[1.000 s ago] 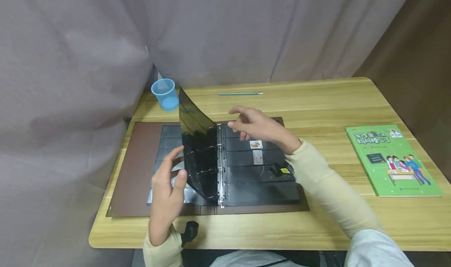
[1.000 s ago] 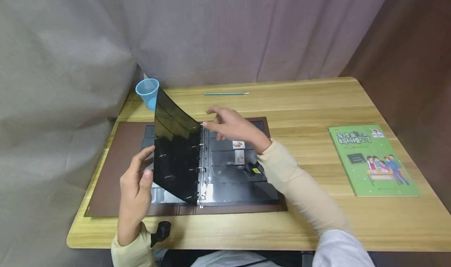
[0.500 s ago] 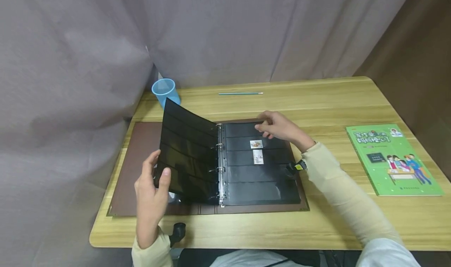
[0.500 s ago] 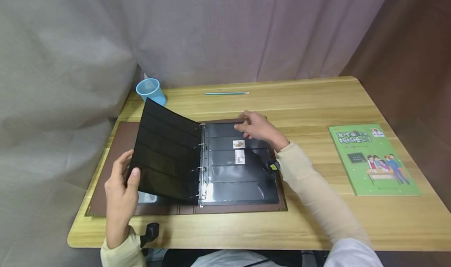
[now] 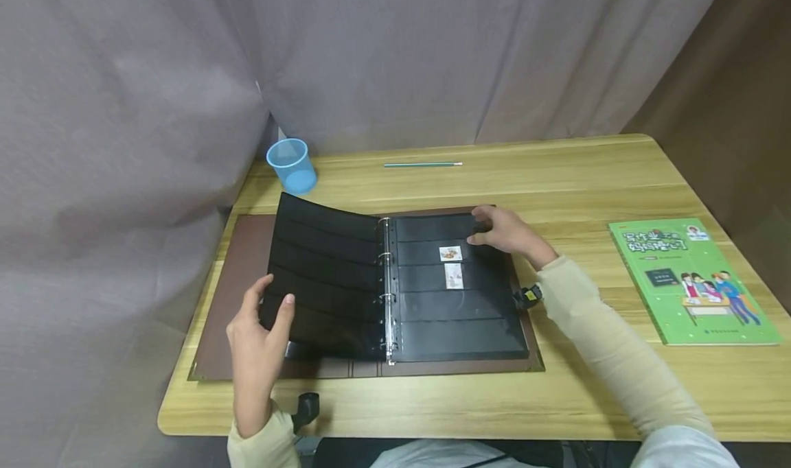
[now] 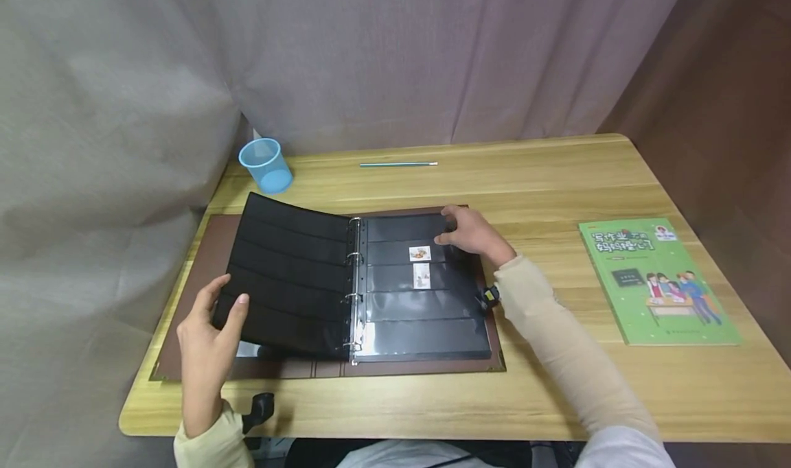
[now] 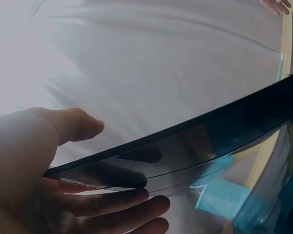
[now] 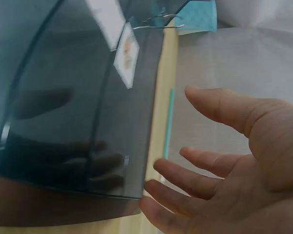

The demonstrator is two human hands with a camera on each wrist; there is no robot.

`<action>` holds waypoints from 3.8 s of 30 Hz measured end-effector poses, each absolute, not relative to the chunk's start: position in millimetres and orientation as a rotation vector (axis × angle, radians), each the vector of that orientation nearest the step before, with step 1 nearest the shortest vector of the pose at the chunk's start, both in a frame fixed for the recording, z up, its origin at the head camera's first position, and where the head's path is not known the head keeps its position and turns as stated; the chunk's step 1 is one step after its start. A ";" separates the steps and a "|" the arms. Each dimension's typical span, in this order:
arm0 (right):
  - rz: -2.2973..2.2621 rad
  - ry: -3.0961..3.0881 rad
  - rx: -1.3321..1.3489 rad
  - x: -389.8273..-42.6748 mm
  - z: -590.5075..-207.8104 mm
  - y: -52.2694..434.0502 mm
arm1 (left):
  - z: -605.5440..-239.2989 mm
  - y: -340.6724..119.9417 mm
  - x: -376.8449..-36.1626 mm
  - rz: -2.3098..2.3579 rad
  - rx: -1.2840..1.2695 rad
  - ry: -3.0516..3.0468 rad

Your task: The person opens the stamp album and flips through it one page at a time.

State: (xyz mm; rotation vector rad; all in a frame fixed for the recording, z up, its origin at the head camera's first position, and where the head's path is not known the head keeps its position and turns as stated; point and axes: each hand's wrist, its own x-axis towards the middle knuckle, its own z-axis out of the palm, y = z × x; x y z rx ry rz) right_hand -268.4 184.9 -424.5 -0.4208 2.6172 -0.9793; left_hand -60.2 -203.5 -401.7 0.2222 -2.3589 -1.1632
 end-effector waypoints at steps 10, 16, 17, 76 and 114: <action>-0.801 2.650 -0.416 -268.4 -443.8 186.5 | -417.6 -212.8 -63.4 -1.142 0.276 -2.393; -0.767 2.662 -0.396 -267.6 -449.6 186.7 | -427.1 -216.6 -63.9 -1.156 0.338 -2.414; -0.763 2.663 -0.395 -267.4 -450.2 186.8 | -428.5 -217.2 -63.6 -1.157 0.348 -2.418; -0.572 2.716 -0.470 -261.0 -448.8 180.1 | -458.7 -236.7 -64.7 -1.109 0.475 -2.698; -0.883 2.851 -0.402 -234.0 -436.2 176.6 | -474.2 -193.9 -68.9 -0.961 0.247 -3.007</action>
